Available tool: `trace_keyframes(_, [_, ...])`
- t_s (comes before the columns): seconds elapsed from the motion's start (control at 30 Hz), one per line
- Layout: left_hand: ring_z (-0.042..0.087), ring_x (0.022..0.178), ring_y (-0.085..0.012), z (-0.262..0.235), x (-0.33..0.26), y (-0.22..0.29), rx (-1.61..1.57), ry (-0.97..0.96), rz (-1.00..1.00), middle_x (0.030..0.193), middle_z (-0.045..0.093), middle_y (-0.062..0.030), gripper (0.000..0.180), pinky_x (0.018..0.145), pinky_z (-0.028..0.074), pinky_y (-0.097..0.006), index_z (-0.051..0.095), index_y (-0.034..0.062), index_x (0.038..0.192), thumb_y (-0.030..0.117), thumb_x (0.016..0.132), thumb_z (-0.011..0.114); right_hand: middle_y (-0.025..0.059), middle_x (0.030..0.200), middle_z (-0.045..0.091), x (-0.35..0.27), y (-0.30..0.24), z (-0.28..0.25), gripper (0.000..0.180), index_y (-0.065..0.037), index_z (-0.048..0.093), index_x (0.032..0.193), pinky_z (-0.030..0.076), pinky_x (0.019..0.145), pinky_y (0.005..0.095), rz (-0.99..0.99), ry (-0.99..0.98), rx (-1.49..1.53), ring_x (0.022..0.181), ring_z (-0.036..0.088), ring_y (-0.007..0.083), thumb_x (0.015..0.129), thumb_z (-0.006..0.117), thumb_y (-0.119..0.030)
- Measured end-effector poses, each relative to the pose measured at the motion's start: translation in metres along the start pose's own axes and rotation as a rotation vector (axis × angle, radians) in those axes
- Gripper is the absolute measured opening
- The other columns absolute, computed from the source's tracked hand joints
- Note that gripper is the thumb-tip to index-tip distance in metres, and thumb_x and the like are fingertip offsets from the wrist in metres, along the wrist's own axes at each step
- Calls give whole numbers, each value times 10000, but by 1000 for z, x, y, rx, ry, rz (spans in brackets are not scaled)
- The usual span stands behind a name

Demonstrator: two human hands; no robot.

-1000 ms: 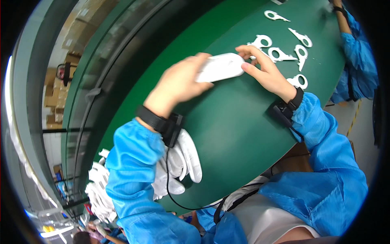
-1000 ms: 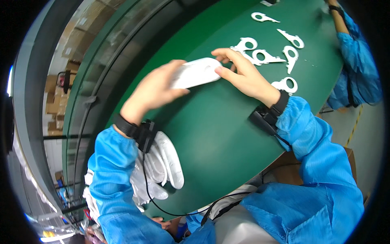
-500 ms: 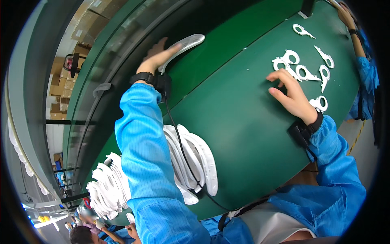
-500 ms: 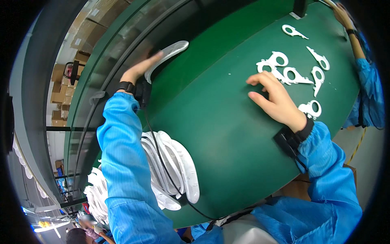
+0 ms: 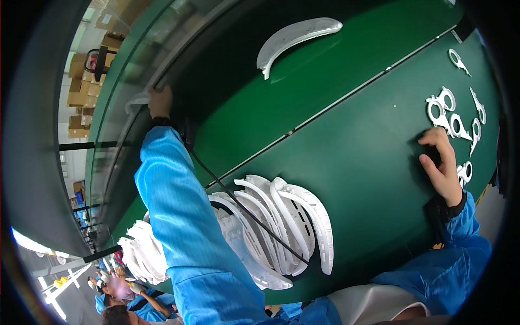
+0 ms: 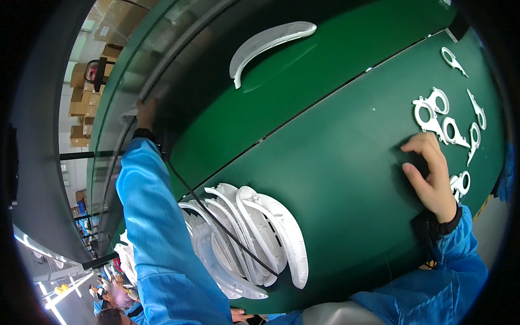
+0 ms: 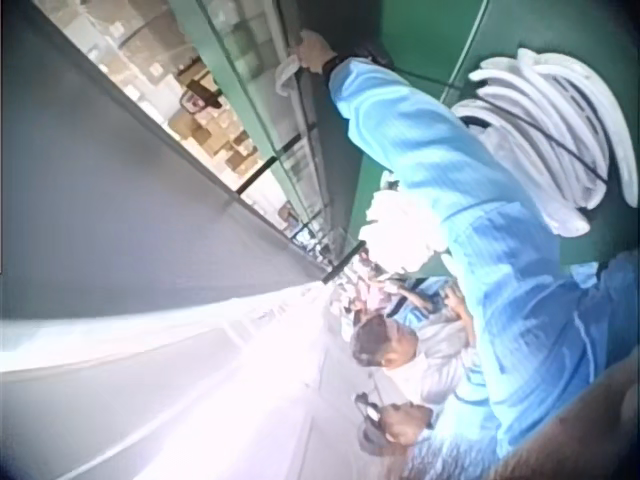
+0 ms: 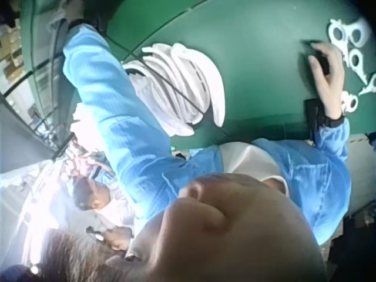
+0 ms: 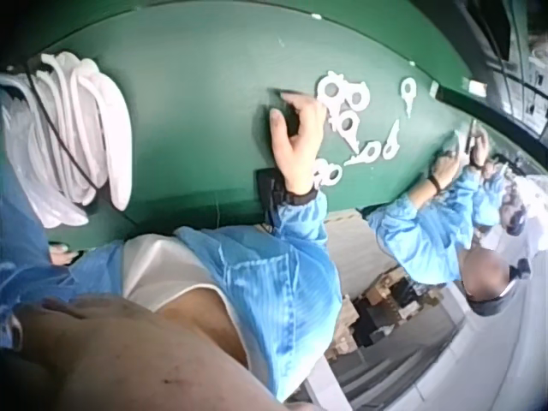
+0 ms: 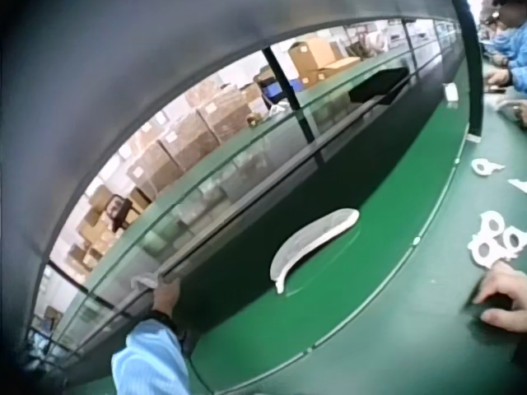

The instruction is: Assembling small white plastic components on a green factory workbench.

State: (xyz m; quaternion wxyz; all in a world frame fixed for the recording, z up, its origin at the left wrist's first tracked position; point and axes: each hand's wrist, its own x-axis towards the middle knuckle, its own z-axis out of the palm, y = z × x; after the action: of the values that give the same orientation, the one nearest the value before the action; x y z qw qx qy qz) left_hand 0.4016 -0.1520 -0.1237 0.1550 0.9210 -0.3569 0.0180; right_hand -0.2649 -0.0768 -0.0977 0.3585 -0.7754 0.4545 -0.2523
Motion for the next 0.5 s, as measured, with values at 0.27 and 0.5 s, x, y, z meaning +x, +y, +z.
trace_keyframes(0.27, [364,1296,-455,51,81,-69,73,-124,-174,1390,382,-310,865,1049,288,-509,235,94,1464,533,760,478,140,992,503,1,-11,-5,261,1,547,942,350,942,406,-14,-48,-146,1010,462,329,696,615,-53])
trace_keyframes(0.5, [370,1277,-478,91,108,-105,292,-184,98,1394,394,-289,749,1056,306,-499,360,38,1400,514,825,423,139,984,491,-2,-3,-8,274,-10,560,944,353,929,418,-3,-89,-207,1015,448,341,696,636,-96])
